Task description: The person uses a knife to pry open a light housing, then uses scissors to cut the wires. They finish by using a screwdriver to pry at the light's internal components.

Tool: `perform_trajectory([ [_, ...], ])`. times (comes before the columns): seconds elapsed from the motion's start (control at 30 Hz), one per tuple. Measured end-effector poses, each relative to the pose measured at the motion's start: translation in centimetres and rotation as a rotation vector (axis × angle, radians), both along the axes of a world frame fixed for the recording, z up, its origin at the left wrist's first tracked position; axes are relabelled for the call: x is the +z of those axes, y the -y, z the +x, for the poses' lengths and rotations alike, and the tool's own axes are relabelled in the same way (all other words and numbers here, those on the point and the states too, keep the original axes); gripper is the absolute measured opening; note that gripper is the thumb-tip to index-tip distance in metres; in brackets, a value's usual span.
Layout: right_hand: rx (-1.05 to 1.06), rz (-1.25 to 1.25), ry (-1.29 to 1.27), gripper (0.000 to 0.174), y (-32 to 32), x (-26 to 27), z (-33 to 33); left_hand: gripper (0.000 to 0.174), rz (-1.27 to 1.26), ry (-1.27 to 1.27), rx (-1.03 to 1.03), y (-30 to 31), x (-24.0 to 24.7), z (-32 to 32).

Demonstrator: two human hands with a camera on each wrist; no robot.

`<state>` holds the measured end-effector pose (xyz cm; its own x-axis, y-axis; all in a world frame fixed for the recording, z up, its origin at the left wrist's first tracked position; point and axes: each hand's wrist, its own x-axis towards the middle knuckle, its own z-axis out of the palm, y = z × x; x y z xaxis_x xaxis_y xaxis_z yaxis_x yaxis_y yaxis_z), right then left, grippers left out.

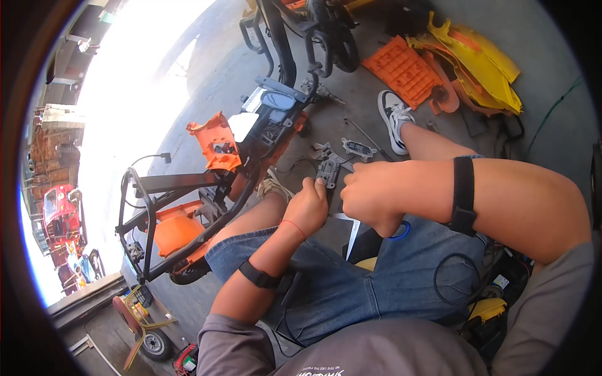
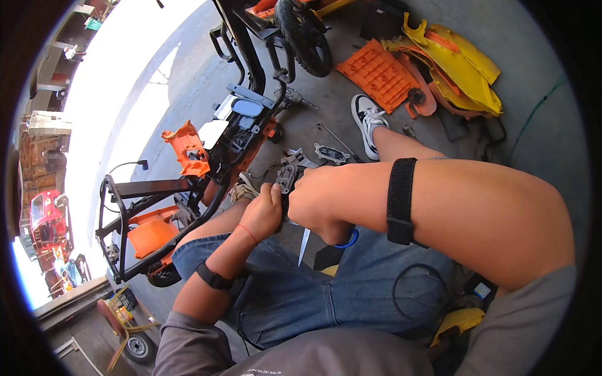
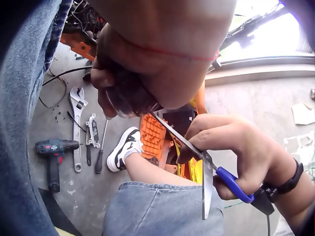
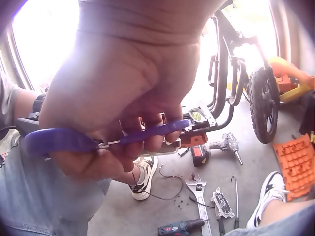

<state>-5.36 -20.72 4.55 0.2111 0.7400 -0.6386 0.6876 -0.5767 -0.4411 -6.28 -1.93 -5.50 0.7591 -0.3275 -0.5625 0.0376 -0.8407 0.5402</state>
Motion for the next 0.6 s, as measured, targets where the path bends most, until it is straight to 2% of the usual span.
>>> perform_trajectory([
  [0.6, 0.085, -0.006, 0.089, 0.023, -0.83, 0.66, -0.20, 0.046, 0.007, 0.010, -0.056, 0.42, -0.92, -0.52],
])
